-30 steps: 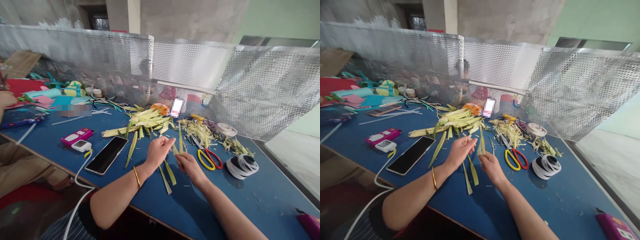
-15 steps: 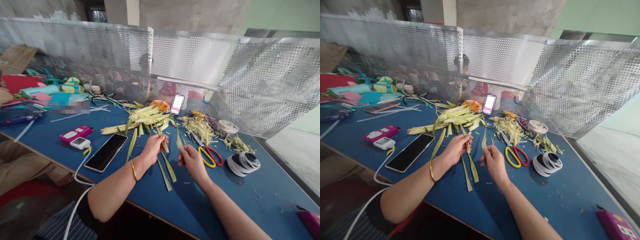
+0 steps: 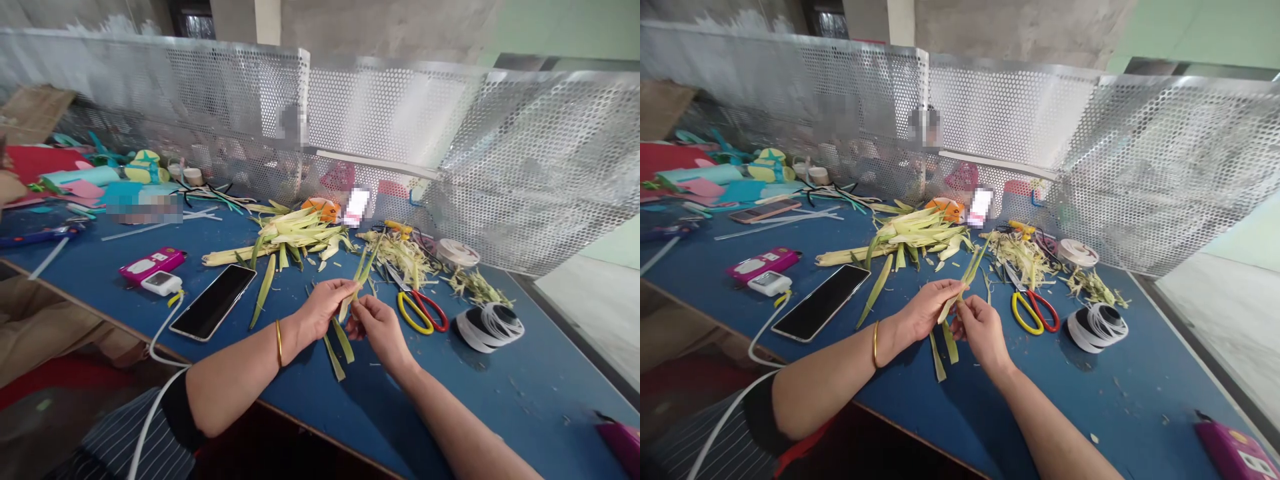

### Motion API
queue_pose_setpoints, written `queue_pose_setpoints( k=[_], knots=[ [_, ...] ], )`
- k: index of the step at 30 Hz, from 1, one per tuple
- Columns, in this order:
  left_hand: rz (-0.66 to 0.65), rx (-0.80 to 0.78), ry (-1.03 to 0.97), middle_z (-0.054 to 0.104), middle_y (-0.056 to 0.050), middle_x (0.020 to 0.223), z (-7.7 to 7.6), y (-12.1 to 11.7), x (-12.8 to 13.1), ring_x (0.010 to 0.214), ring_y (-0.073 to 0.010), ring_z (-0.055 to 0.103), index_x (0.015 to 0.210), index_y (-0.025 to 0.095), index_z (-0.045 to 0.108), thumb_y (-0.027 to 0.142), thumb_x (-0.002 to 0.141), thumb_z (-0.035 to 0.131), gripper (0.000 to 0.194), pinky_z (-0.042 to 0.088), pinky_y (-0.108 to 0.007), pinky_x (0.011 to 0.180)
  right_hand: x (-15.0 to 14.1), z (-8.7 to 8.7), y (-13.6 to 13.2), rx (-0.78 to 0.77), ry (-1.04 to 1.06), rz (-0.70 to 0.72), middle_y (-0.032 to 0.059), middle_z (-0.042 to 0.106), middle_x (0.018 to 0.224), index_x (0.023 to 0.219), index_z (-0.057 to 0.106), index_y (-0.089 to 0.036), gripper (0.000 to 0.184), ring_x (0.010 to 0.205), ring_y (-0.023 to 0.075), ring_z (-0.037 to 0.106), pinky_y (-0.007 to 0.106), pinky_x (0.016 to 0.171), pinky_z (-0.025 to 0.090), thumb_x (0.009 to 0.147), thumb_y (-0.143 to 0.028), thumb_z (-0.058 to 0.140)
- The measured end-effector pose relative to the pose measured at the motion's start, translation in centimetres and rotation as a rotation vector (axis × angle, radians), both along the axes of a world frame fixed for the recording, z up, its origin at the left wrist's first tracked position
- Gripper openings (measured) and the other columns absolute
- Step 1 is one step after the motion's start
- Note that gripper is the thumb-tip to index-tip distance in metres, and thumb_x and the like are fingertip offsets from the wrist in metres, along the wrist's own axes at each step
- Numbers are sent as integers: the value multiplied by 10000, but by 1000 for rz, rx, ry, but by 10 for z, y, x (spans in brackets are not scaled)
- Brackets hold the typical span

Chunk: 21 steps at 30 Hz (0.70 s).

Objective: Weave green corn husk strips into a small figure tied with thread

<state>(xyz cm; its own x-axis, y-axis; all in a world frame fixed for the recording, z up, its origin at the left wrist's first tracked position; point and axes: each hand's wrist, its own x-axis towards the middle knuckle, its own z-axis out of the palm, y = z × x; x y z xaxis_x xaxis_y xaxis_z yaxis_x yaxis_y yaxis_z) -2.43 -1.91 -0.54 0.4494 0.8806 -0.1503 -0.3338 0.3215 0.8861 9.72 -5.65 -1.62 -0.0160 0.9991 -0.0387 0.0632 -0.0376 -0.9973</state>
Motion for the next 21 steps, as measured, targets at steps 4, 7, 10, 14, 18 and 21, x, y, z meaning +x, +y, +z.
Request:
queue_pose_setpoints(
  k=[4, 7, 10, 14, 18, 21],
  knots=[
    [126, 21, 36, 564, 39, 573, 0, -1, 0, 378, -95, 475, 789, 179, 537, 396, 777, 701, 273, 367, -223, 369, -3, 1, -4, -19, 9, 50, -8, 639, 530, 660, 512, -211, 386, 413, 121, 566, 222, 428, 406, 762, -565, 625],
    [154, 9, 17, 663, -19, 737, 2, -1, 1, 464, -104, 553, 817, 161, 559, 323, 813, 667, 194, 412, -222, 403, -2, 3, -6, -40, 32, 69, -6, 639, 526, 662, 523, -206, 383, 415, 121, 570, 221, 431, 418, 751, -564, 627],
    [175, -8, -8, 690, -55, 804, 6, -1, 1, 606, -121, 622, 827, 136, 601, 266, 829, 654, 140, 482, -226, 518, -2, 6, -7, -78, 46, 93, -7, 627, 503, 646, 535, -197, 375, 411, 113, 562, 213, 432, 424, 740, -545, 638],
    [205, 15, -24, 689, -51, 778, 8, 0, 3, 681, -111, 624, 836, 118, 660, 227, 811, 674, 113, 494, -217, 625, -2, 7, -8, -108, 57, 130, -3, 625, 505, 638, 547, -186, 366, 410, 105, 565, 202, 429, 427, 742, -524, 642],
    [275, 38, -11, 685, -47, 745, 6, 0, 4, 676, -125, 633, 793, 120, 658, 230, 795, 690, 115, 496, -234, 628, -4, 5, -8, -120, 64, 115, 2, 642, 555, 671, 544, -187, 424, 438, 121, 595, 209, 428, 434, 724, -593, 652],
    [324, 42, 5, 704, -71, 792, 7, 0, 4, 748, -160, 665, 791, 124, 661, 236, 796, 693, 116, 504, -243, 624, -5, 2, -7, -103, 56, 108, 13, 656, 595, 676, 553, -184, 478, 449, 126, 598, 216, 422, 424, 700, -650, 654]
  ],
)
